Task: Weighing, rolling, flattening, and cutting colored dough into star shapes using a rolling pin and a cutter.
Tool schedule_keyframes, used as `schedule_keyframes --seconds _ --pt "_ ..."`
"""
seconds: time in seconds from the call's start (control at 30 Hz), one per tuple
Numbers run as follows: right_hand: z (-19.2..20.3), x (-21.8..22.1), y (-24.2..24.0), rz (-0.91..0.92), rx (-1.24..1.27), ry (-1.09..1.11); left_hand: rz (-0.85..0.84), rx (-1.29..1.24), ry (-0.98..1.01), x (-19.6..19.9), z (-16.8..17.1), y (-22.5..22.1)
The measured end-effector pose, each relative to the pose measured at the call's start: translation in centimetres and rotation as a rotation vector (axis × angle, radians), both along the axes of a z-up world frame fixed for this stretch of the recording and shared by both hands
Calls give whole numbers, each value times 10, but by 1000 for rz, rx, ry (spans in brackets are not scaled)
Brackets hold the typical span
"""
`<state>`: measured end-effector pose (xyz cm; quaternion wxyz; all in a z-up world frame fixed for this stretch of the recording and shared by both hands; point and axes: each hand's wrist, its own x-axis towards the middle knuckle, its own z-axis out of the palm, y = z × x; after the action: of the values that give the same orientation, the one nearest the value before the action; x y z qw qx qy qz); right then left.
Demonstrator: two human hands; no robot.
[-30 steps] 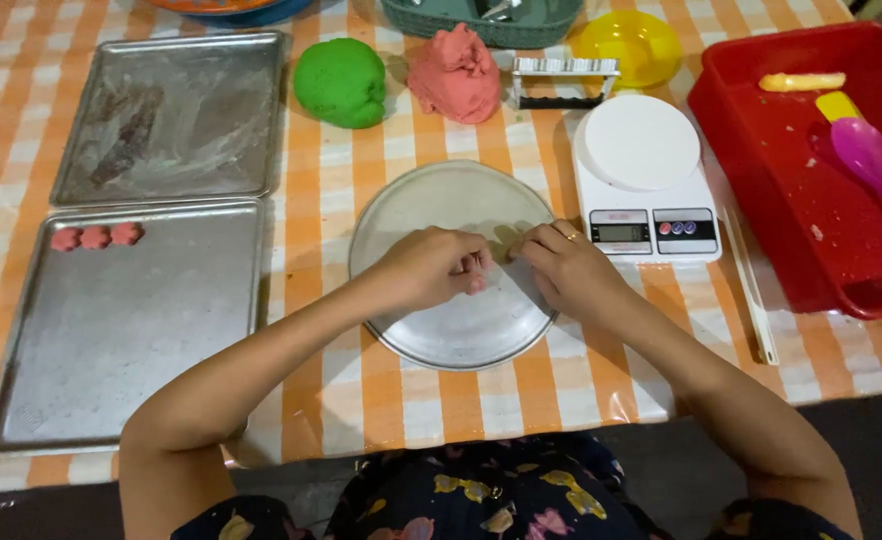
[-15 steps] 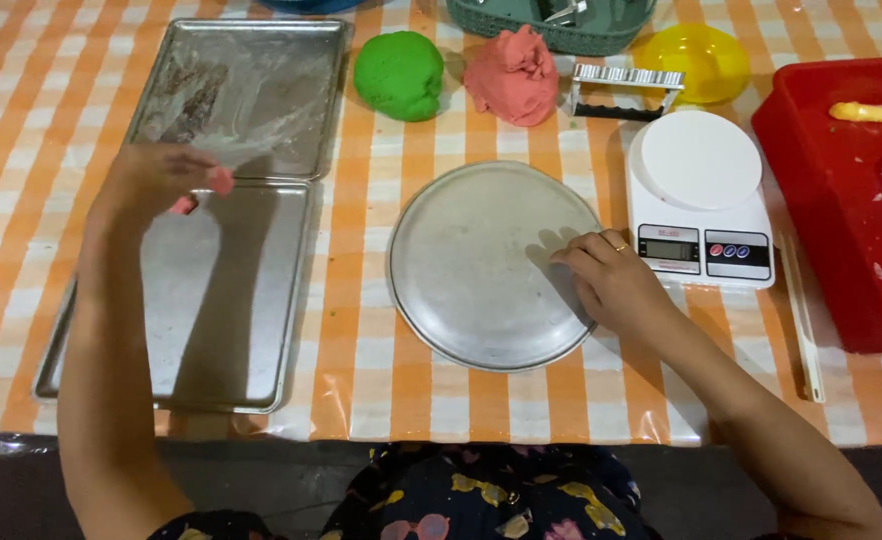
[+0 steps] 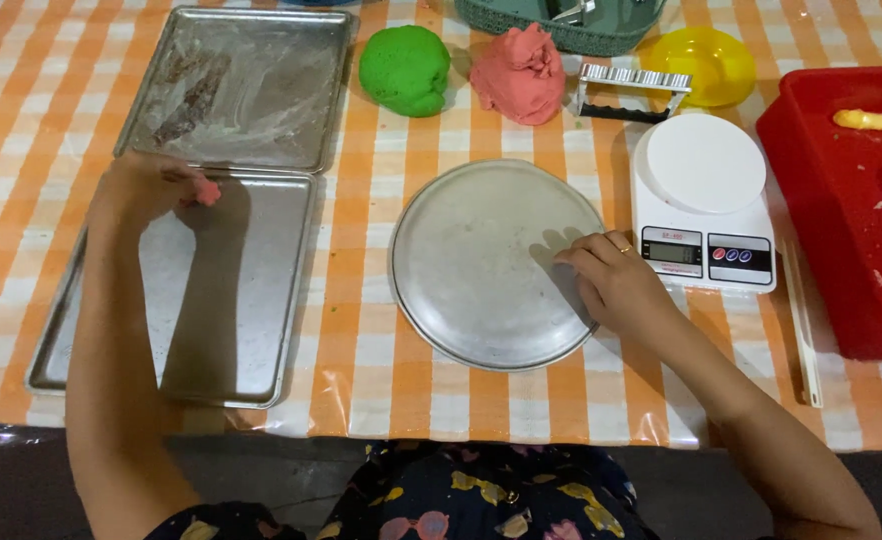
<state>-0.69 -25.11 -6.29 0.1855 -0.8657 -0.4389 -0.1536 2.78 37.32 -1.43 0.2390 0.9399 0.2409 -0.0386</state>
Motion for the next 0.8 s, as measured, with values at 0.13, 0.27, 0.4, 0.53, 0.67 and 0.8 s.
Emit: schedule_keyframes --seconds 0.13,0.27,0.4,0.53,0.67,0.8 --pt "-4 2 -1 -2 -3 22 -129 -78 -95 3 -24 16" --pt "-4 1 -1 -11 -6 15 -143 -65 -149 0 -21 9" --pt "-1 0 0 -15 -9 22 -139 5 -127 -1 -19 3" --pt "-3 2 -1 16 0 -23 -147 95 -119 6 -32 16" --pt "-4 2 -1 3 1 -2 -180 94 -225 -1 -24 17" --pt "-5 3 -2 1 -6 15 -276 34 -186 -21 -3 -4"
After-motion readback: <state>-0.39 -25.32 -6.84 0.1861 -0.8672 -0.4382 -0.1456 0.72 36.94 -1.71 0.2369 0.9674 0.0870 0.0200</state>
